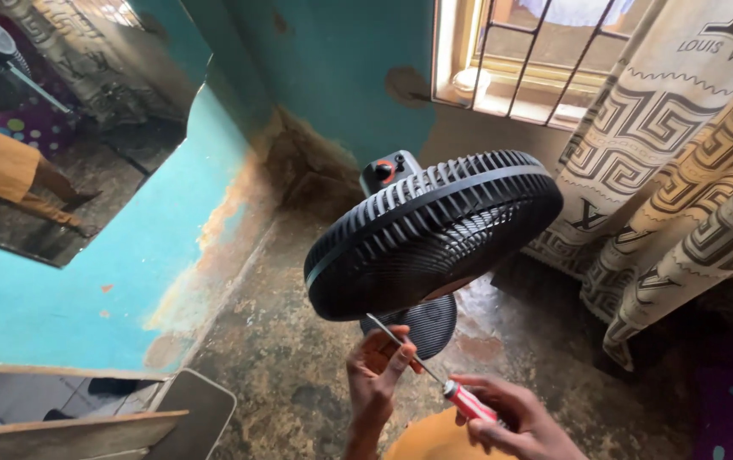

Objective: The person uses a screwdriver to loosen and remove the front grill of a standing fan. They then detach the fan blades from the motor hub and set the components aside.

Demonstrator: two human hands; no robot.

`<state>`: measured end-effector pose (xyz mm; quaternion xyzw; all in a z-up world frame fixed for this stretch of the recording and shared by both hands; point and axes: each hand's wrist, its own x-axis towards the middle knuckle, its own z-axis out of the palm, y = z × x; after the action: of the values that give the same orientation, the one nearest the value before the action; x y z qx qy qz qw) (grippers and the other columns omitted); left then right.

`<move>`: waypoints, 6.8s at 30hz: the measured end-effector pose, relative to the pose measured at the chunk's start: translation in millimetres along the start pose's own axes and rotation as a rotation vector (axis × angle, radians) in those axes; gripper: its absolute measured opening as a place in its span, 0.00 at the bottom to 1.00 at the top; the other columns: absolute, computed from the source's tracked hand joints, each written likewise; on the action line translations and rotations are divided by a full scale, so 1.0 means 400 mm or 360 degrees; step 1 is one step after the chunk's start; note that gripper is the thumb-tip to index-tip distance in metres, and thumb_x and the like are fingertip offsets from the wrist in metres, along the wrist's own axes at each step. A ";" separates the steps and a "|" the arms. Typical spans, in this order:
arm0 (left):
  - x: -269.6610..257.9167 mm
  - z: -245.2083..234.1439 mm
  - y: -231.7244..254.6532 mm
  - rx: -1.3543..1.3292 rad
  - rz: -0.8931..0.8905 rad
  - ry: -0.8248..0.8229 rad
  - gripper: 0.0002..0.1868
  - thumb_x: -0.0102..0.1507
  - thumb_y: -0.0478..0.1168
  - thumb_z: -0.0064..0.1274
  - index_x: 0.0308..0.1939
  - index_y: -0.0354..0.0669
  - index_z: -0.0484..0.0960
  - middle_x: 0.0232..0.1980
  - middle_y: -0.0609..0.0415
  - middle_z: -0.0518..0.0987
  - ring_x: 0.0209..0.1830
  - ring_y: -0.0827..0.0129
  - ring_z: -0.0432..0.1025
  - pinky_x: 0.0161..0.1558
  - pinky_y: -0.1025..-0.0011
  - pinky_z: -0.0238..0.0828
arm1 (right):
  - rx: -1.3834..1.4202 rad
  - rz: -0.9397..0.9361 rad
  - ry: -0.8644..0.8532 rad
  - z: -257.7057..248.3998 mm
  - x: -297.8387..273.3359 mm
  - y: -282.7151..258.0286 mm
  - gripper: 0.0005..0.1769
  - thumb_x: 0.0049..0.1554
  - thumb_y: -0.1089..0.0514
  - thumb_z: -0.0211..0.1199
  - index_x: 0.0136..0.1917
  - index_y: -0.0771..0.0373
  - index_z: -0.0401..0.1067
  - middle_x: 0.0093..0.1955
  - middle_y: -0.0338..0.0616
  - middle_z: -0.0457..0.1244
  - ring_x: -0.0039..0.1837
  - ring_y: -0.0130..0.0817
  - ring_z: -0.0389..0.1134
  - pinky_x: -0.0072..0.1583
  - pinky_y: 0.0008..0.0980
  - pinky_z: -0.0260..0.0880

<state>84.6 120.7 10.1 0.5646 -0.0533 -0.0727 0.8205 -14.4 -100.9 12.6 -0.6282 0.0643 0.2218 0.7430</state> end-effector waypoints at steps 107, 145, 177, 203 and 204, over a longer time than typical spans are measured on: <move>0.320 0.198 0.272 0.1898 0.1084 -0.0035 0.38 0.49 0.46 0.74 0.61 0.41 0.79 0.71 0.47 0.74 0.75 0.52 0.64 0.78 0.47 0.49 | 0.0677 -0.0895 0.1133 -0.251 0.037 -0.111 0.22 0.64 0.57 0.59 0.66 0.72 0.65 0.48 0.51 0.67 0.36 0.22 0.62 0.36 0.19 0.65; 0.242 0.029 0.167 0.1564 0.1082 0.0365 0.43 0.55 0.60 0.71 0.67 0.45 0.71 0.79 0.48 0.68 0.83 0.51 0.60 0.81 0.48 0.55 | -0.0776 -0.1090 0.0909 -0.065 -0.036 -0.204 0.27 0.55 0.56 0.65 0.65 0.71 0.73 0.60 0.55 0.67 0.61 0.39 0.71 0.61 0.34 0.74; 0.254 -0.046 0.164 0.1213 0.1003 0.0205 0.37 0.53 0.56 0.72 0.59 0.44 0.77 0.76 0.46 0.71 0.81 0.47 0.60 0.78 0.50 0.59 | 0.1077 -0.0945 0.0643 0.142 0.071 -0.014 0.43 0.63 0.48 0.58 0.77 0.87 0.55 0.58 0.76 0.63 0.48 0.39 0.68 0.45 0.30 0.71; 0.254 -0.040 0.155 0.1194 0.0983 0.0211 0.37 0.53 0.52 0.73 0.60 0.43 0.76 0.75 0.45 0.72 0.81 0.47 0.61 0.78 0.50 0.59 | 0.0910 -0.0722 0.0645 0.103 0.062 -0.012 0.38 0.61 0.56 0.53 0.78 0.82 0.55 0.52 0.71 0.65 0.44 0.40 0.70 0.41 0.36 0.74; 0.251 -0.038 0.151 0.1201 0.0985 0.0218 0.37 0.53 0.52 0.73 0.61 0.43 0.76 0.75 0.45 0.72 0.81 0.47 0.61 0.78 0.50 0.59 | 0.0921 -0.0729 0.0629 0.100 0.062 -0.013 0.38 0.61 0.57 0.53 0.78 0.82 0.55 0.52 0.71 0.65 0.44 0.40 0.70 0.41 0.36 0.74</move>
<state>189.5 137.9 61.7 0.7836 -0.1869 0.2361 0.5434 2.6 -56.7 15.9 -0.4221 0.1238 -0.1013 0.8923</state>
